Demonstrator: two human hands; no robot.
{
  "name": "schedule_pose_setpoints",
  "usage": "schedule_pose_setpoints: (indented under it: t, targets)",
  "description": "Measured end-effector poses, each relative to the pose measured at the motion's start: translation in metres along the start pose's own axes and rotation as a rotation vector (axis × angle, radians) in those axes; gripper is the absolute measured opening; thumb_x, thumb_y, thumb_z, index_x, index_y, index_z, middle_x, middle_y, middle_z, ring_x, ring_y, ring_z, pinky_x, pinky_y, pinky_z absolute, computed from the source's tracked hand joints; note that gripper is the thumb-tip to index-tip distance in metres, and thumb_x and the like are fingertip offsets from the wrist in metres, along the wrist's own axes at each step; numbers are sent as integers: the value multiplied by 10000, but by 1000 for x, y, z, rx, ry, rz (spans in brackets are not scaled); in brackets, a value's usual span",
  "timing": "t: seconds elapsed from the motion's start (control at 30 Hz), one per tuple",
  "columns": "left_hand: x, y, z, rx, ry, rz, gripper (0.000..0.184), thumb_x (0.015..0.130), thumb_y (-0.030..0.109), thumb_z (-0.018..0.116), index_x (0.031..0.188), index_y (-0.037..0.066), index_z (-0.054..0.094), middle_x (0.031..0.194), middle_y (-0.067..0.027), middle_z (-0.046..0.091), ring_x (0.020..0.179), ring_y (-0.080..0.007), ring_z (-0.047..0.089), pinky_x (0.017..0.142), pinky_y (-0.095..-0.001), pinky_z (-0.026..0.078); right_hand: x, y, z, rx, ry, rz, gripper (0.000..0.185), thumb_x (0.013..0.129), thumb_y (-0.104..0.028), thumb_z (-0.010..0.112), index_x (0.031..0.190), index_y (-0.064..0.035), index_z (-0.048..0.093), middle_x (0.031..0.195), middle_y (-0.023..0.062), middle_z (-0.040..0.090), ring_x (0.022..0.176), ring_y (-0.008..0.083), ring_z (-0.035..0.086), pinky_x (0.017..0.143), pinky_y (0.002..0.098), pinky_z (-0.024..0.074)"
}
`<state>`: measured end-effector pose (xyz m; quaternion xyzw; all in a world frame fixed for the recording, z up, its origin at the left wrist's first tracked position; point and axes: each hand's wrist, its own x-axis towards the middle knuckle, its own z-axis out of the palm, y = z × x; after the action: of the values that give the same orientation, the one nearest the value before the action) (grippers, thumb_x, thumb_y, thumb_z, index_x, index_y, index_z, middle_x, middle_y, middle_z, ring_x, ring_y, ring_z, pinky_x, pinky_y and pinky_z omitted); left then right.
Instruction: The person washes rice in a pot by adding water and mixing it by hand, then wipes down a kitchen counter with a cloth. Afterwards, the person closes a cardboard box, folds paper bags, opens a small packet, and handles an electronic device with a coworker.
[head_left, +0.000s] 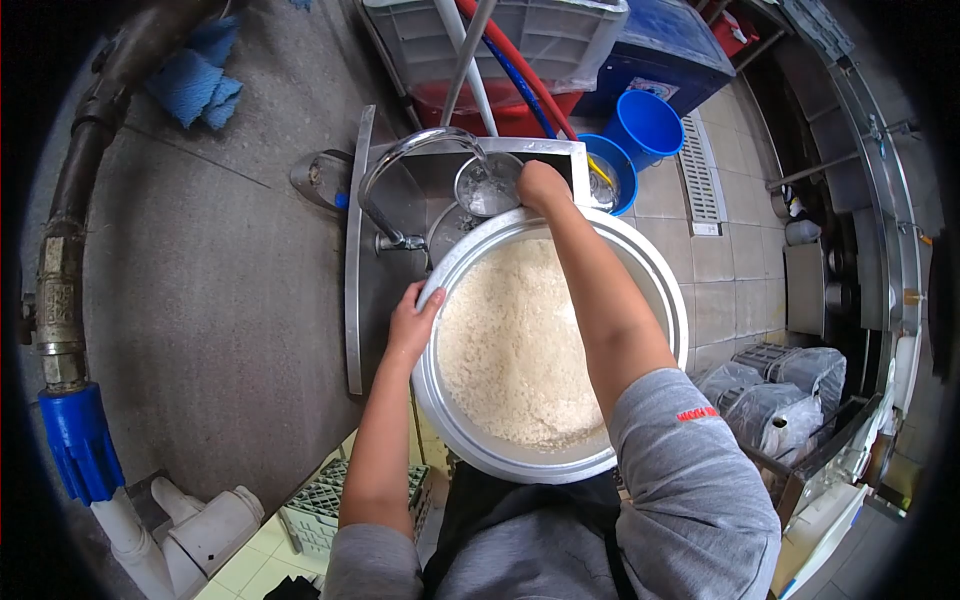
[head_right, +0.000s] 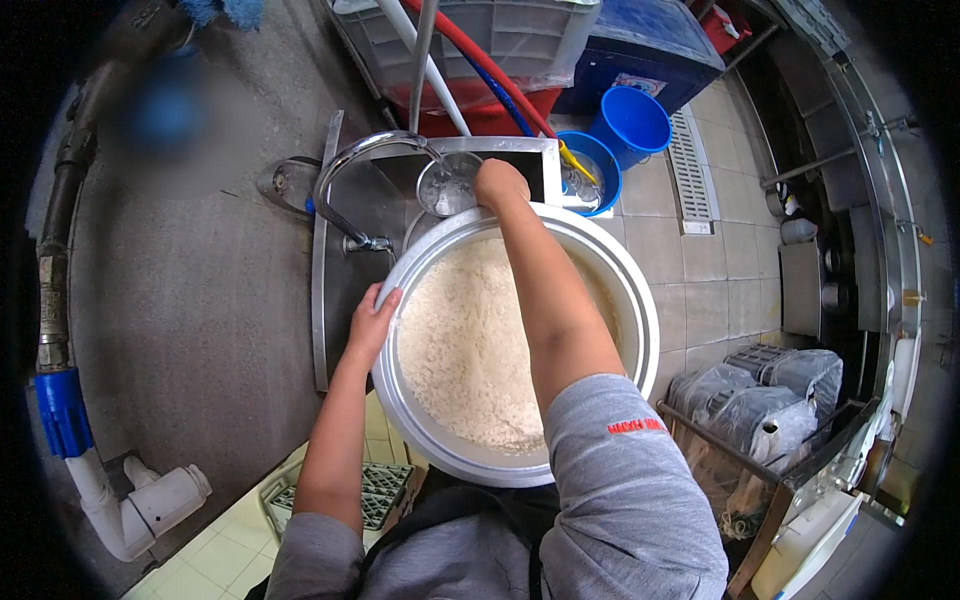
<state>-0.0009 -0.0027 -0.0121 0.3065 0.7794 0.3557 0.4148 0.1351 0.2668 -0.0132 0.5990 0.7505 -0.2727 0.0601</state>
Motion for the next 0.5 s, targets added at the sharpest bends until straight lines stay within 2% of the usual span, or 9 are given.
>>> schedule_pose_setpoints:
  t: [0.5]
  targets:
    - [0, 1, -1, -4, -7, 20, 484, 826, 397, 603, 1109, 10, 541, 975, -182, 632, 908, -265, 612, 790, -319, 453, -3, 0, -1, 11, -10, 8, 237, 755, -51, 542, 955, -33, 670, 1034, 194, 617, 983, 321, 601, 835, 389, 480]
